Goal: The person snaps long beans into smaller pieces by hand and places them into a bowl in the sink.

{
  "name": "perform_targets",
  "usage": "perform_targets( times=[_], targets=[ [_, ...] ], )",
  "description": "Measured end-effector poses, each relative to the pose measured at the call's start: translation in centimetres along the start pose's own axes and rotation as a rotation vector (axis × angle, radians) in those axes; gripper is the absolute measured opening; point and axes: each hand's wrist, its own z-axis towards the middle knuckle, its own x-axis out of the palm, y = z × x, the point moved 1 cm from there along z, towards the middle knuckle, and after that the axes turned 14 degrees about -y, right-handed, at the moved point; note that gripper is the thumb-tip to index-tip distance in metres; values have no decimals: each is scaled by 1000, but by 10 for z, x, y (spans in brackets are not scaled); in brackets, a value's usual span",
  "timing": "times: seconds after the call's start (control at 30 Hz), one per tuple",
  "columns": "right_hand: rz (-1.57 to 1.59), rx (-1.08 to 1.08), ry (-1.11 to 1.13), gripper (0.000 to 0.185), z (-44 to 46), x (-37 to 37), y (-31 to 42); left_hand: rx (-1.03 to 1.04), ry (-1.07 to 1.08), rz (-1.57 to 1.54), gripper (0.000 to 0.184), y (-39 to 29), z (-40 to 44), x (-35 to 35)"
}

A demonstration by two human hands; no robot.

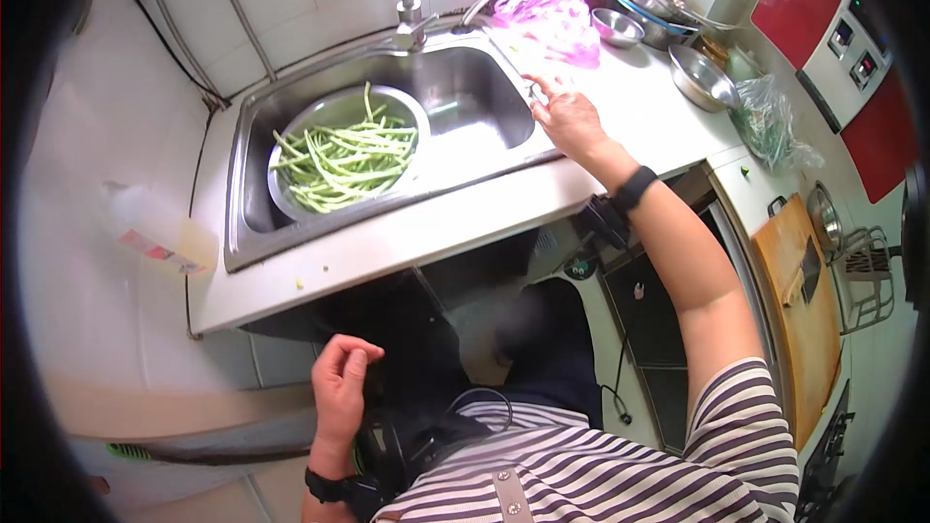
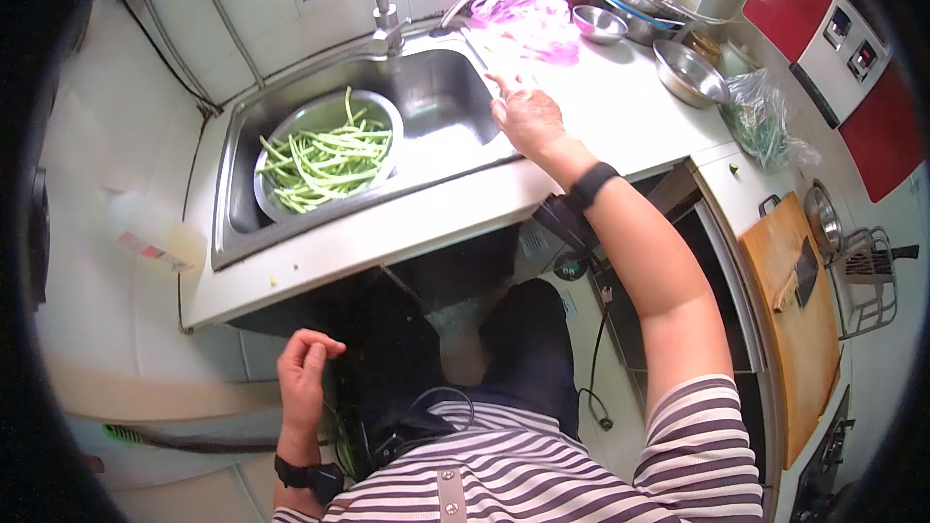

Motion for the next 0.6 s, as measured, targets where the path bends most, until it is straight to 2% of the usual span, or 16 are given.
perform_targets(
  times=[0.03, 0.07, 0.13, 0.17, 0.27, 0.3, 0.4, 0.47, 0.5, 0.6],
  targets=[
    [-160, -21, -30, 41, 10, 12, -13, -19, 13, -2, 15, -1, 1, 5],
    [-280, 4, 53, 55, 17, 22, -20, -38, 26, -4, 14, -2, 2, 8],
    [-375, 33, 77, 59, 22, 36, -23, -12, 80, 48, 16, 2, 3, 12],
    [-375, 11, 16, 47, 19, 45, -28, 0, 103, 64, 16, 2, 4, 13],
    [-351, 11, 86, 25, 20, 54, -43, 29, 138, 84, 15, 1, 8, 15],
    [-260, -9, -51, 9, 17, 48, -41, 34, 144, 87, 14, 1, 8, 15],
    [105, -15, -183, 7, -4, 16, -24, 41, 153, 74, 14, -6, 9, 20],
    [200, -73, -234, 8, -32, -12, -2, 53, 199, 127, 13, -15, 13, 27],
    [265, -21, -235, 9, -48, -24, 7, 54, 219, 155, 12, -19, 13, 29],
    [700, 279, -188, 7, -99, -49, 35, 252, 270, 208, 10, -32, 19, 48]
  ],
)
